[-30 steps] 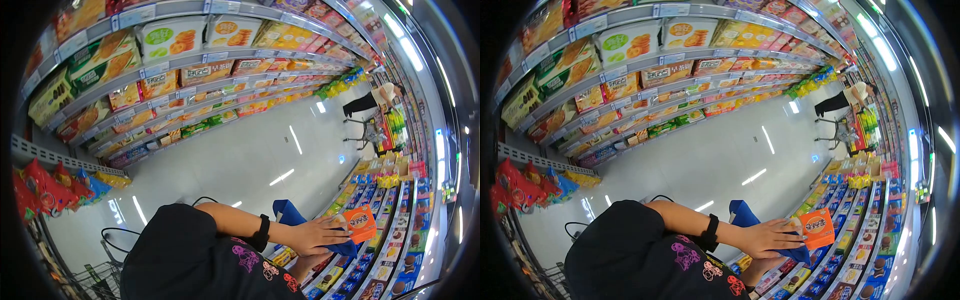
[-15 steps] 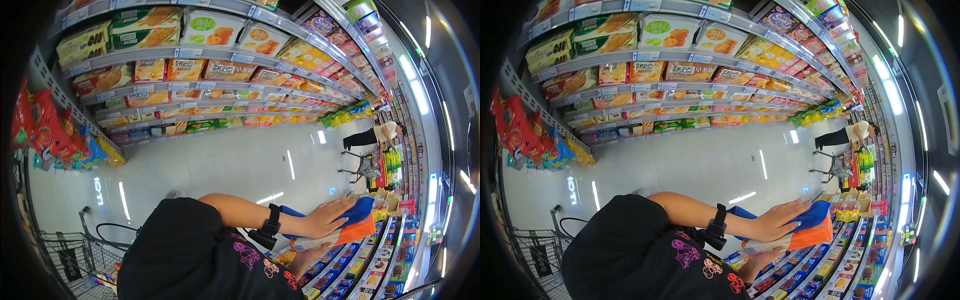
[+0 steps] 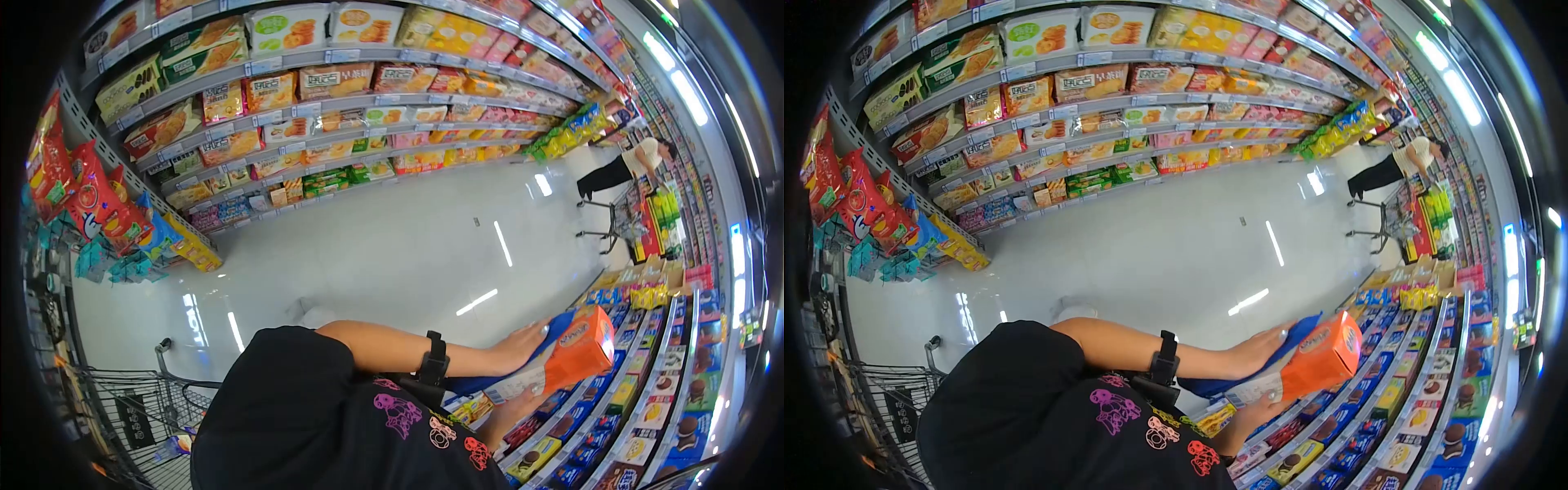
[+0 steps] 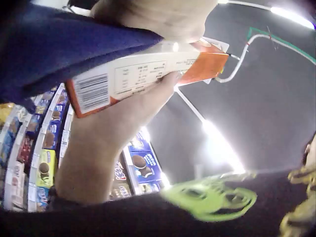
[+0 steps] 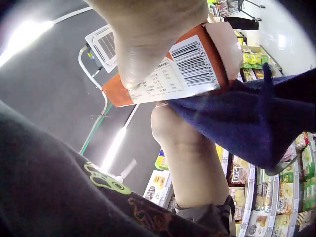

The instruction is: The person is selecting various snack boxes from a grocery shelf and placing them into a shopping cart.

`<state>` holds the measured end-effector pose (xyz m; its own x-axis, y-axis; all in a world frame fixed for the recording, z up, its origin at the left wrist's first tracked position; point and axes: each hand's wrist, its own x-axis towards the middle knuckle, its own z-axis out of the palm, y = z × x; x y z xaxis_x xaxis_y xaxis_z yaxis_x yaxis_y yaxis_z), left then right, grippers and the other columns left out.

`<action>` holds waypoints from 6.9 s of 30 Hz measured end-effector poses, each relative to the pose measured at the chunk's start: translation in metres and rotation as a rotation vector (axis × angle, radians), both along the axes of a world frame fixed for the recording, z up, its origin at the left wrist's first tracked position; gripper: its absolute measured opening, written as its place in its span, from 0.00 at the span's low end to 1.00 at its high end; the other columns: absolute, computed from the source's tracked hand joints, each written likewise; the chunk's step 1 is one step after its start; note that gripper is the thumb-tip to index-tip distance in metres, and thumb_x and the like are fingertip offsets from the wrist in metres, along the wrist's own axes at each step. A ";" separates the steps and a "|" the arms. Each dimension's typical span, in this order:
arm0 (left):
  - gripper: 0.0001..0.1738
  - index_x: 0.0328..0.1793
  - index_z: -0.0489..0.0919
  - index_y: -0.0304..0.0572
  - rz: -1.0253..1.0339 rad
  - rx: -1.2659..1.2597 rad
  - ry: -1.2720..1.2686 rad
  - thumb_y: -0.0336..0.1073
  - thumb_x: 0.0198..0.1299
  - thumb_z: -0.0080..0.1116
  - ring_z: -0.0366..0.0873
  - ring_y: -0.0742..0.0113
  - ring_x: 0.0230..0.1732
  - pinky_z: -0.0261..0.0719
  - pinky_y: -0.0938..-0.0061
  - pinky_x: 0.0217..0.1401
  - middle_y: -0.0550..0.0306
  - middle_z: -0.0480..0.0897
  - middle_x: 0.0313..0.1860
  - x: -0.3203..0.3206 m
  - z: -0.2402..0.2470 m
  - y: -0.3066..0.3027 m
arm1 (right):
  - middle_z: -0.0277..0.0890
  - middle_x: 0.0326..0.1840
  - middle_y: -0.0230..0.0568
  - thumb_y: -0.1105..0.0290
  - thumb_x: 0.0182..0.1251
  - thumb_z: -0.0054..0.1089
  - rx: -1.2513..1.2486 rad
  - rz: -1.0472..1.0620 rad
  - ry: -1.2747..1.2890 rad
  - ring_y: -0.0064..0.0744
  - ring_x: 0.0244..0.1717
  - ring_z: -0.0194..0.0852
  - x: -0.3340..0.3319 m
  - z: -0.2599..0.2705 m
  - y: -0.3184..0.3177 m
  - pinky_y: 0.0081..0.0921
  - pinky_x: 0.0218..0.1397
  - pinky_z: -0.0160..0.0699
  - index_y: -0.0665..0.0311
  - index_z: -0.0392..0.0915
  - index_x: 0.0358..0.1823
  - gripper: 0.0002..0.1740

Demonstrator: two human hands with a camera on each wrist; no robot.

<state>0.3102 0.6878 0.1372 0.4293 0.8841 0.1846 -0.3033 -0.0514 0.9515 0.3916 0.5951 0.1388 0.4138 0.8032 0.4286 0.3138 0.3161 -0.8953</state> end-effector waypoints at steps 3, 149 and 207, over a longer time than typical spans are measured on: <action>0.31 0.74 0.40 0.43 0.047 -0.069 -0.251 0.49 0.70 0.23 0.38 0.59 0.75 0.37 0.71 0.74 0.49 0.46 0.74 0.029 0.002 -0.002 | 0.43 0.70 0.55 0.60 0.66 0.45 -0.020 0.000 0.007 0.46 0.67 0.50 0.040 -0.014 -0.014 0.39 0.67 0.52 0.69 0.42 0.70 0.37; 0.46 0.63 0.65 0.31 -0.860 -1.162 -0.532 0.69 0.56 0.40 0.71 0.55 0.58 0.64 0.63 0.64 0.41 0.70 0.60 -0.021 0.004 0.055 | 0.58 0.62 0.53 0.40 0.59 0.49 0.320 0.025 0.197 0.46 0.59 0.64 0.006 -0.040 0.054 0.41 0.59 0.68 0.67 0.47 0.66 0.46; 0.22 0.58 0.68 0.24 -0.830 -1.206 -0.657 0.37 0.66 0.38 0.77 0.56 0.51 0.74 0.67 0.56 0.37 0.75 0.53 -0.062 -0.057 0.077 | 0.55 0.65 0.47 0.63 0.69 0.44 0.277 -0.058 0.231 0.41 0.61 0.62 -0.042 -0.037 0.103 0.39 0.62 0.64 0.63 0.46 0.67 0.29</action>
<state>0.2484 0.7646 0.0799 0.9730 0.2173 -0.0775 -0.2170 0.9761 0.0127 0.3497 0.6978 0.1023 0.5666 0.6423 0.5162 0.1374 0.5440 -0.8278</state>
